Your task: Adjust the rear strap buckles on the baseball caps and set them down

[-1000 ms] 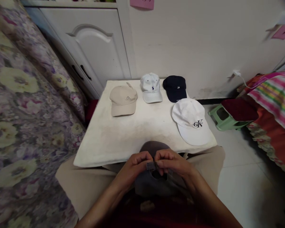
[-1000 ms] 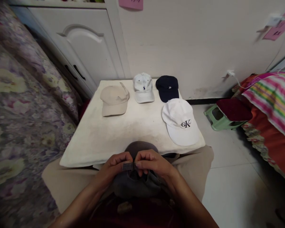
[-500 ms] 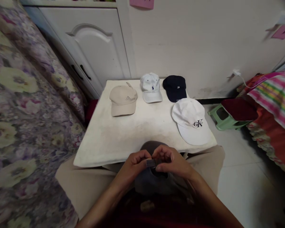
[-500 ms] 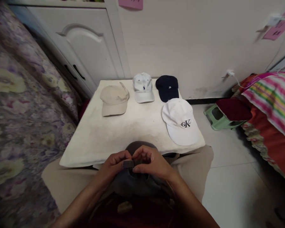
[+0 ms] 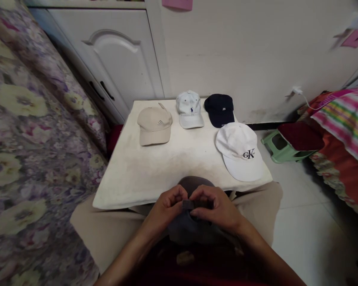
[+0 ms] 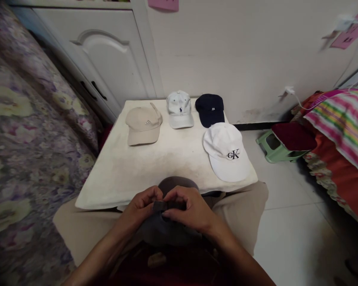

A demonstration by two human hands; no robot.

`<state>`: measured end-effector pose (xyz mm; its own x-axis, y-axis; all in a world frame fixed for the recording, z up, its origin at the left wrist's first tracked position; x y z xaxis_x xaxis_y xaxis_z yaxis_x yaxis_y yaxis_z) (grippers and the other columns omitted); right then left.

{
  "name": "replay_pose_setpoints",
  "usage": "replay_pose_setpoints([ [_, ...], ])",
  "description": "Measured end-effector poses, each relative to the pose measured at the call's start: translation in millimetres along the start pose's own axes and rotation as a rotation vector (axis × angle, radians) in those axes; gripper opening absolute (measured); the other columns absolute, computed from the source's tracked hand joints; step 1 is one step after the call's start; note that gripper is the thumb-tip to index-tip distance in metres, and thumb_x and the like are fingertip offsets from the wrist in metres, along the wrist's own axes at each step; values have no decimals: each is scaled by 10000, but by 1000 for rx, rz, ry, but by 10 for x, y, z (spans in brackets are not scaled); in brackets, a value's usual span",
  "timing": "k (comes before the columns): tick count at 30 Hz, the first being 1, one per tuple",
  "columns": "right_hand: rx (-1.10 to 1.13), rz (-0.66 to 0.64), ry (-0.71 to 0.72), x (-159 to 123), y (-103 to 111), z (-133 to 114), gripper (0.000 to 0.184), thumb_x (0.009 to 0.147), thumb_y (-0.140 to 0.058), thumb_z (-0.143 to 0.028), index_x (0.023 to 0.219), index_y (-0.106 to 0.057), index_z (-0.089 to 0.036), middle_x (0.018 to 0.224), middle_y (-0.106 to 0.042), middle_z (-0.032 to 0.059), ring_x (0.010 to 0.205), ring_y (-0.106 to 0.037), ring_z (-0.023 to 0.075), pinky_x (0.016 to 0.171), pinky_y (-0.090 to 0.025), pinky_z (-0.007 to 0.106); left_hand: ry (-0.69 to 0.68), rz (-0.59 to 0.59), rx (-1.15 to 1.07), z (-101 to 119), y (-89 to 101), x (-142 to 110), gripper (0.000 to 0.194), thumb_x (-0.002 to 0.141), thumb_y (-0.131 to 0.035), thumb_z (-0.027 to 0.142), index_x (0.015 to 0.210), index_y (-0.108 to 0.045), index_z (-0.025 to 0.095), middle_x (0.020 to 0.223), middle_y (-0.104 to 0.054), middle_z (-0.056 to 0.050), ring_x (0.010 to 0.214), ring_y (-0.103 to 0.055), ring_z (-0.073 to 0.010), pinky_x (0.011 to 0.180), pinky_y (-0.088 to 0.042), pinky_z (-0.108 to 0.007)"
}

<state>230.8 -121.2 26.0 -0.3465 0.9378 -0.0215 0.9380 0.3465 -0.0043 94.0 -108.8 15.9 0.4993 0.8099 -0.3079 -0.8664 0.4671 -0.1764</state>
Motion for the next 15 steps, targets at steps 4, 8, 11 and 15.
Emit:
replay_pose_setpoints([
  [4,-42,-5,-4,-6,15,-4,177,785,-749,-202,942,-672,-226,767,-670,-26,648,-592,132,604,-458,258,-38,37,119,84,54,-53,362,922,-548,532,809,-535,189,708,-462,35,637,-394,-129,579,-290,-237],
  [8,-209,31,69,5,49,-76,191,796,-735,-197,975,-680,-233,866,-705,-3,761,-634,163,685,-483,291,-95,58,283,183,40,-94,395,953,-479,552,800,-526,191,718,-464,27,680,-404,-145,605,-302,-250],
  [11,-287,14,112,9,37,-109,211,808,-721,-184,1007,-680,-238,939,-717,15,845,-653,187,746,-493,319,-96,59,359,196,-3,-98,363,949,-519,497,755,-507,191,702,-452,31,690,-404,-147,619,-313,-252],
  [15,-344,3,129,6,27,-116,239,823,-695,-157,1041,-666,-248,986,-715,22,903,-658,200,793,-496,344,-80,53,336,157,-12,-84,341,948,-540,439,722,-520,184,700,-476,27,692,-417,-144,635,-330,-253],
])
Point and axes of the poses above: each hand's wrist, its own x-axis towards the middle knuckle, its own y-axis out of the back of the hand, z = x × y, the point moved 7 cm from there along x, towards the middle knuckle
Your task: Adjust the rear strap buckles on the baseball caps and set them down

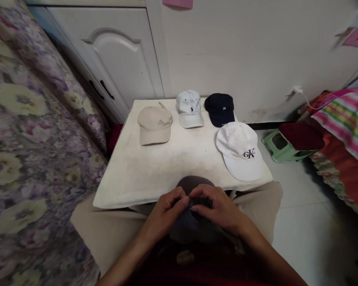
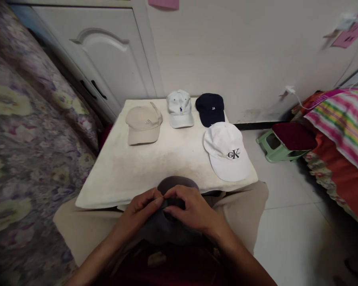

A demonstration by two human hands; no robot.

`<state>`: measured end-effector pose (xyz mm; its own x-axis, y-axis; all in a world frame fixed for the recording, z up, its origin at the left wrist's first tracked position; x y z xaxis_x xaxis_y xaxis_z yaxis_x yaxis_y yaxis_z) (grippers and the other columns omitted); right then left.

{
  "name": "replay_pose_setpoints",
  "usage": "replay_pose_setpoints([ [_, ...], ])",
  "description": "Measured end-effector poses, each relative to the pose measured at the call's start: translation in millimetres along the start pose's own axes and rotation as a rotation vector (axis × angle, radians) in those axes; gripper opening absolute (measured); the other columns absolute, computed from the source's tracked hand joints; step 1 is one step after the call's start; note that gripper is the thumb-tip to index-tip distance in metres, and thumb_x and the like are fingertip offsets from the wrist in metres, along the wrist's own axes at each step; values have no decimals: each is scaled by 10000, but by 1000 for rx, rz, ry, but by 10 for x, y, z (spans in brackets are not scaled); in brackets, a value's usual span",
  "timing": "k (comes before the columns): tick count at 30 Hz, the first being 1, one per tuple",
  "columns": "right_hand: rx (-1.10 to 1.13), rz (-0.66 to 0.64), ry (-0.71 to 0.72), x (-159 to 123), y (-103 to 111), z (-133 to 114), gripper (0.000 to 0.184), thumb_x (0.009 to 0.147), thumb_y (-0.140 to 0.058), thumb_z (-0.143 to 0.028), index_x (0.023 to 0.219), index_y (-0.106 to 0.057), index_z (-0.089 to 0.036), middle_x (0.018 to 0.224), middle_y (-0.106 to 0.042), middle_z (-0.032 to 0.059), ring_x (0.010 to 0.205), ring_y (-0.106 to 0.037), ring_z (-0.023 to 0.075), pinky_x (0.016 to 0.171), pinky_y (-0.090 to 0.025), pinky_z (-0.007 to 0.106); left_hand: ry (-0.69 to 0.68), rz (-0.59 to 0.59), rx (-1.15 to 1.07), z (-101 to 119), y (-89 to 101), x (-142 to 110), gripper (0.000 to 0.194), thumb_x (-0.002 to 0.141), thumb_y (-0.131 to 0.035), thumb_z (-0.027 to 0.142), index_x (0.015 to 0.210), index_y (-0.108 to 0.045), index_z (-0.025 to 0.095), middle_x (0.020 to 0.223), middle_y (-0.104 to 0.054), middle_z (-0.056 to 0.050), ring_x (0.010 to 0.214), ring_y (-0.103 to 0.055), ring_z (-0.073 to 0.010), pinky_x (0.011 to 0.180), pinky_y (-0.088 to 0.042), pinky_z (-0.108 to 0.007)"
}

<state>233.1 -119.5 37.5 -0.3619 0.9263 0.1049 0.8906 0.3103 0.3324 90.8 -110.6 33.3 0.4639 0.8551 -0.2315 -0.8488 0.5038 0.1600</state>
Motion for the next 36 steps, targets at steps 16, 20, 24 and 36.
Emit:
replay_pose_setpoints([
  [16,7,9,-44,-9,-11,54,209,850,-665,-155,1032,-642,-254,974,-685,15,904,-629,193,801,-477,343,61,-7,-225,-173,43,32,333,866,-658,449,720,-530,179,794,-618,-19,686,-516,-141,605,-366,-244],
  [20,176,3,-109,-9,-39,117,191,836,-678,-162,1006,-635,-239,913,-675,-1,836,-623,170,736,-476,303,81,-13,-303,-217,38,40,332,857,-687,421,712,-517,175,738,-587,5,629,-471,-116,579,-332,-230],
  [24,362,-11,-154,-13,-62,174,170,835,-689,-186,991,-632,-225,874,-667,-9,787,-619,151,710,-478,279,153,-39,-371,-235,51,24,357,892,-612,500,756,-618,170,643,-538,17,573,-430,-121,548,-318,-243],
  [36,616,-52,-225,0,-180,272,199,825,-728,-284,977,-633,-196,785,-658,-9,662,-603,127,630,-481,260,155,-58,-456,-162,55,24,192,855,-652,386,913,-631,205,799,-620,-1,693,-536,-150,608,-377,-238],
])
Point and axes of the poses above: each hand's wrist, its own x-axis towards the middle knuckle, its own y-axis out of the back of the hand, z = x × y, the point moved 7 cm from there along x, towards the middle knuckle
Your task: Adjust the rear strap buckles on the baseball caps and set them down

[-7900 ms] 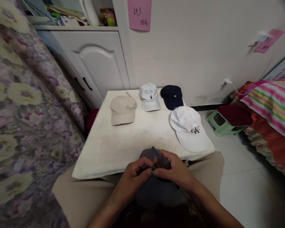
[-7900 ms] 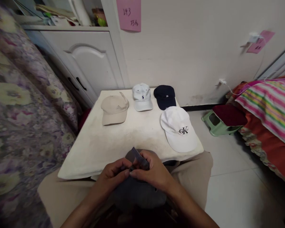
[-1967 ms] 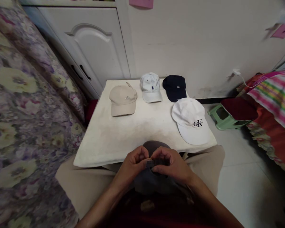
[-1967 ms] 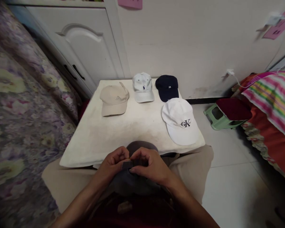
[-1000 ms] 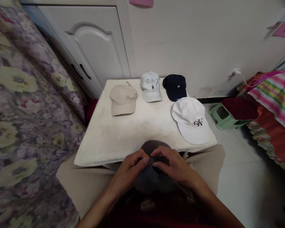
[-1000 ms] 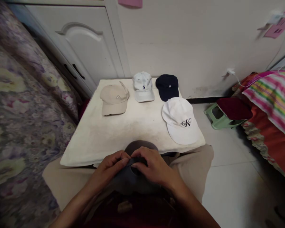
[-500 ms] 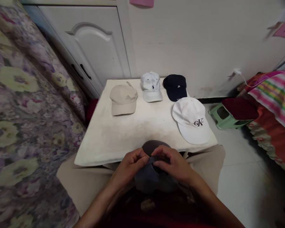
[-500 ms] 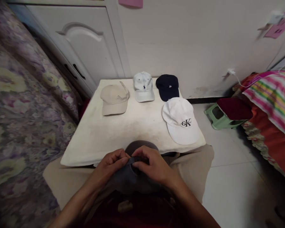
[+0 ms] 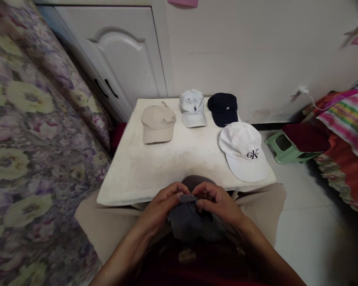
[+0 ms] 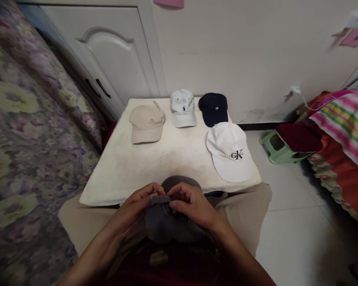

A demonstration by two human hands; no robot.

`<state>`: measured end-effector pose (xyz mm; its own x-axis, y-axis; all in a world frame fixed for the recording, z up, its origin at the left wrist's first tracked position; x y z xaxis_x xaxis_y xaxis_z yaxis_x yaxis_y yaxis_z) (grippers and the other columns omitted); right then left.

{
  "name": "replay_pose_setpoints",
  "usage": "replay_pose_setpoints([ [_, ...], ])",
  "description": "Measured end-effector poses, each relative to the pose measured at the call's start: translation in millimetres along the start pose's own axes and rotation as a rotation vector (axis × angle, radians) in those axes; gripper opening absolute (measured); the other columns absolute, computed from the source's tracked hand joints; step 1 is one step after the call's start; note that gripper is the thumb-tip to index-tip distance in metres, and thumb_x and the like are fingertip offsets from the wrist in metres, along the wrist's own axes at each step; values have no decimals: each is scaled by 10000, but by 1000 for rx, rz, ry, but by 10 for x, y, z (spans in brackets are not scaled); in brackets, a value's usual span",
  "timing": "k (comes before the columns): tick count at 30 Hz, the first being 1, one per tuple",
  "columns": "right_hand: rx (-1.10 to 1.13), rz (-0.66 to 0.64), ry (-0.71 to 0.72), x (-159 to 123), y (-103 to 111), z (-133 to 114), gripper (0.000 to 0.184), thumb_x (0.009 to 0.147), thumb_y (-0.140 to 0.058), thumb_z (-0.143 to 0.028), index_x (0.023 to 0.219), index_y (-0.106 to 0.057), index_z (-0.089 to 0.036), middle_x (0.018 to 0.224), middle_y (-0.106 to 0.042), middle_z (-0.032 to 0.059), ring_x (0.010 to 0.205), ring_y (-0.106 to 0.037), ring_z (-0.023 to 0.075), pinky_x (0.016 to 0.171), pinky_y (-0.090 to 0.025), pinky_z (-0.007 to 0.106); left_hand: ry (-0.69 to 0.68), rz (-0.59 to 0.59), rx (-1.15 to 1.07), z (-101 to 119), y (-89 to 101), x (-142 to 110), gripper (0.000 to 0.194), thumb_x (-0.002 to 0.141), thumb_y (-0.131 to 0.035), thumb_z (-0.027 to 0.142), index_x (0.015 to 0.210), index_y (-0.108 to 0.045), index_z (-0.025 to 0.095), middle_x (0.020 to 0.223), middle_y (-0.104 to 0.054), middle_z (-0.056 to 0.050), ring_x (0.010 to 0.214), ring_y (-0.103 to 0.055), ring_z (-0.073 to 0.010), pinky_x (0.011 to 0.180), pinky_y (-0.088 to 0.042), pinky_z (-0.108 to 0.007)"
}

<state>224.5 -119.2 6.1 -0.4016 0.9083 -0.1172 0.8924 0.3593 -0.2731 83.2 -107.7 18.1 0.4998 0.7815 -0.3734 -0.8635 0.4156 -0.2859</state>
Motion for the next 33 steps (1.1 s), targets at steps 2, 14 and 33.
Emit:
replay_pose_setpoints([
  [2,13,-6,4,8,-6,5,196,824,-728,-276,972,-632,-189,778,-655,-10,646,-593,119,619,-472,254,-22,-16,7,6,4,-6,184,828,-686,349,925,-632,203,829,-624,-4,730,-543,-152,633,-387,-240],
  [14,121,-2,-19,27,-49,148,217,787,-756,-247,962,-644,-188,720,-656,-30,591,-596,102,582,-425,227,-21,-47,118,-23,-39,22,206,772,-739,315,803,-587,179,744,-574,9,703,-475,-141,640,-328,-245],
  [33,80,-62,53,40,-47,42,265,809,-779,-294,1036,-671,-210,813,-661,-16,660,-588,102,616,-458,223,60,-93,-160,-198,6,51,170,660,-776,248,711,-640,161,664,-568,11,626,-488,-129,601,-352,-227],
])
Point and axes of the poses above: each hand's wrist, its own x-axis towards the middle knuckle, its own y-axis out of the back of the hand, z = x × y, the point moved 7 cm from there along x, towards the middle knuckle
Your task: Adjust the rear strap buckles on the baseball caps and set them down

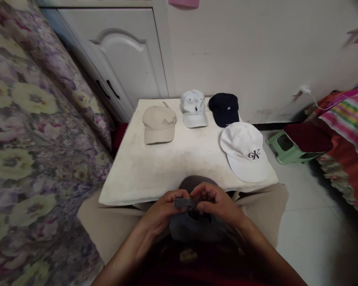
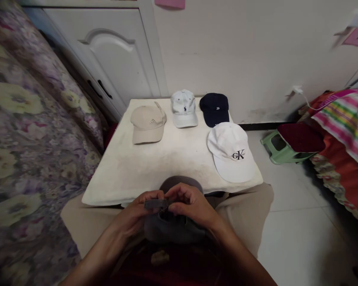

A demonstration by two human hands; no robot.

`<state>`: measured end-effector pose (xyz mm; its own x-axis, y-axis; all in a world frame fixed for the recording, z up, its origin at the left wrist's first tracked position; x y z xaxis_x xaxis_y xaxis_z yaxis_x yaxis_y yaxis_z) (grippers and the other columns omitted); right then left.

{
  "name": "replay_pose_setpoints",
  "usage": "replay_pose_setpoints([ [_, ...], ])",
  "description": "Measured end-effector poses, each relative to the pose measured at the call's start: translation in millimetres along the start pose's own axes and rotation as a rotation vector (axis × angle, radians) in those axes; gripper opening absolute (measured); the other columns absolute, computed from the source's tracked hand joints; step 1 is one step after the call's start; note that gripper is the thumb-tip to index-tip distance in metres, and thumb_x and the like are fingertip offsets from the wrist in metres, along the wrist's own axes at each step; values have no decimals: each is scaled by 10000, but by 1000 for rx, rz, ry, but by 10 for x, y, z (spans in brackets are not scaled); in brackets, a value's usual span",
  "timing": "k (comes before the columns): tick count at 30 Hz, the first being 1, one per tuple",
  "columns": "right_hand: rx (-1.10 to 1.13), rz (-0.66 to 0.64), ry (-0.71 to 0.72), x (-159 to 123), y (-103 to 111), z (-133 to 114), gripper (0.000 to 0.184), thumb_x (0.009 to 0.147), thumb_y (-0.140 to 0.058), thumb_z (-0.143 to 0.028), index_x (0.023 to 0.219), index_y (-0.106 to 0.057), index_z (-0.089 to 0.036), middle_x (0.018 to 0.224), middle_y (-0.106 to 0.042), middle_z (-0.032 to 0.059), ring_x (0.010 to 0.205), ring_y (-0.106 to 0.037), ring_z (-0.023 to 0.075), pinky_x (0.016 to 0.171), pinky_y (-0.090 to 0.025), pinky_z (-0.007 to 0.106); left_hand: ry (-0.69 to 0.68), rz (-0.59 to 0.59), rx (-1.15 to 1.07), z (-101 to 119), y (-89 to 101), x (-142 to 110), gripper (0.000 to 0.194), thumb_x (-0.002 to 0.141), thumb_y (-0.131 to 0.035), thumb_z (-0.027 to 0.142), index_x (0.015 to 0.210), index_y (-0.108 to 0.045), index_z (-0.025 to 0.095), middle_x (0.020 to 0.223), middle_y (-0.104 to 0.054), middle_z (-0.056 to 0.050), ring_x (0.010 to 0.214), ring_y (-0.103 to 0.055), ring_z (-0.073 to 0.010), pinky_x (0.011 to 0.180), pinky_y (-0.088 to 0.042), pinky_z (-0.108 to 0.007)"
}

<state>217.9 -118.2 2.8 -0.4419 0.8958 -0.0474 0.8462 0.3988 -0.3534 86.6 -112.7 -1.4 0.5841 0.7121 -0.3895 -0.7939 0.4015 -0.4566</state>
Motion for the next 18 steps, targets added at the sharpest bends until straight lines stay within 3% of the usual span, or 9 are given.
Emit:
replay_pose_setpoints([
  [6,84,-72,-109,-24,23,144,298,980,-549,-438,992,-676,-168,813,-700,45,679,-640,137,638,-501,265,-31,-107,-6,58,-4,24,116,714,-728,259,745,-678,159,702,-667,-37,704,-595,-184,684,-429,-261],
  [13,138,-45,-153,-5,66,221,245,850,-736,-378,898,-639,-159,630,-622,-25,488,-520,79,443,-391,173,-39,-110,-3,88,-22,34,115,725,-734,257,754,-658,176,680,-689,-33,667,-622,-181,670,-456,-257],
  [18,115,-36,-124,20,25,106,203,873,-707,-350,915,-626,-168,648,-631,-24,499,-532,83,475,-401,189,12,-164,-33,77,-54,31,185,738,-744,298,804,-631,168,615,-692,-40,531,-598,-154,539,-430,-227],
])
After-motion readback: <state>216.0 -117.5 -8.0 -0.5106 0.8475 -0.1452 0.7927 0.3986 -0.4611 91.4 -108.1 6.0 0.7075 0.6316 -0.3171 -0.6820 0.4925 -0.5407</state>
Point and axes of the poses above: each hand's wrist, its own x-axis towards the middle knuckle, its own y-axis out of the back of the hand, z = x × y, the point moved 7 cm from there along x, towards the middle knuckle
